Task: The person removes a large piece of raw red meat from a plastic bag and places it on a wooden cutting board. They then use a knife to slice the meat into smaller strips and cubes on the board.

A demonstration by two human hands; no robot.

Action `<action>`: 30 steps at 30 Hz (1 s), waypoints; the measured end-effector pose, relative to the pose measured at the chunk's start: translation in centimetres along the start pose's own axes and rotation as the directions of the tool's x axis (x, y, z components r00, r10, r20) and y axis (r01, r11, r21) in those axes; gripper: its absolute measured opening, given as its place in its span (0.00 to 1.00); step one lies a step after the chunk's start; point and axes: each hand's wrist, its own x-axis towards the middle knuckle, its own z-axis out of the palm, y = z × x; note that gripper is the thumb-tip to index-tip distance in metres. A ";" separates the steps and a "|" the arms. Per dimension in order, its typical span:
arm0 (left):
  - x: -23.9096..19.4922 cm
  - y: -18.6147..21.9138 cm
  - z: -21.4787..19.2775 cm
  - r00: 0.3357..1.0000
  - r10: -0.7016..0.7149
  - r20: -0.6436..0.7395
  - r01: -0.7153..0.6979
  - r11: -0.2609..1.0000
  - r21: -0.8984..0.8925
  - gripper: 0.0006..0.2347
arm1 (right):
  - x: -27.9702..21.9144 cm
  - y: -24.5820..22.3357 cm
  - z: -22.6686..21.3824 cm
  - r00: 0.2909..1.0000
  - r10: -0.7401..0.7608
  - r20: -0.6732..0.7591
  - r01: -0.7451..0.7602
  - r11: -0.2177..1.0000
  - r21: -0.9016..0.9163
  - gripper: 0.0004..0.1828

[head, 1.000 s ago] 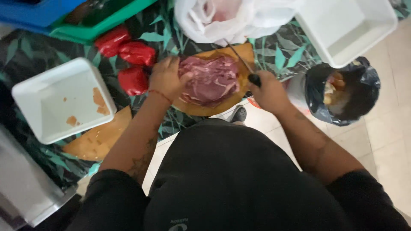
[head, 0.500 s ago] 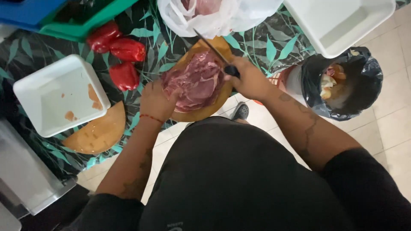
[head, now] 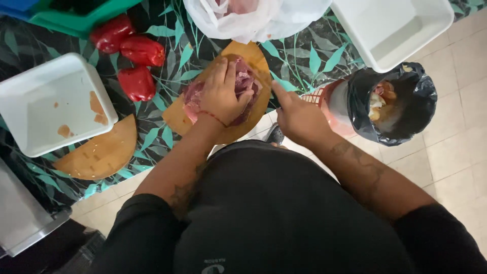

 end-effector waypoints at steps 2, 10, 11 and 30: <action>-0.1 0.2 0.0 1.000 0.001 -0.016 -0.001 0.999 0.032 0.36 | -0.1 -0.1 1.0 0.998 -0.054 -0.040 0.051 0.996 -0.076 0.34; -0.1 0.2 0.9 1.000 0.016 0.015 -0.018 0.996 0.087 0.32 | -0.5 -0.3 2.2 0.981 -0.173 -0.083 0.152 0.965 -0.212 0.34; 0.1 0.1 0.8 1.000 0.004 0.014 -0.005 0.997 0.071 0.32 | -0.4 -0.3 2.4 0.981 -0.167 -0.101 0.142 0.966 -0.218 0.34; 2.6 0.8 -1.5 0.891 -0.169 0.420 0.139 0.985 0.103 0.31 | 1.3 0.0 3.7 0.996 -0.082 -0.037 0.079 0.995 -0.066 0.36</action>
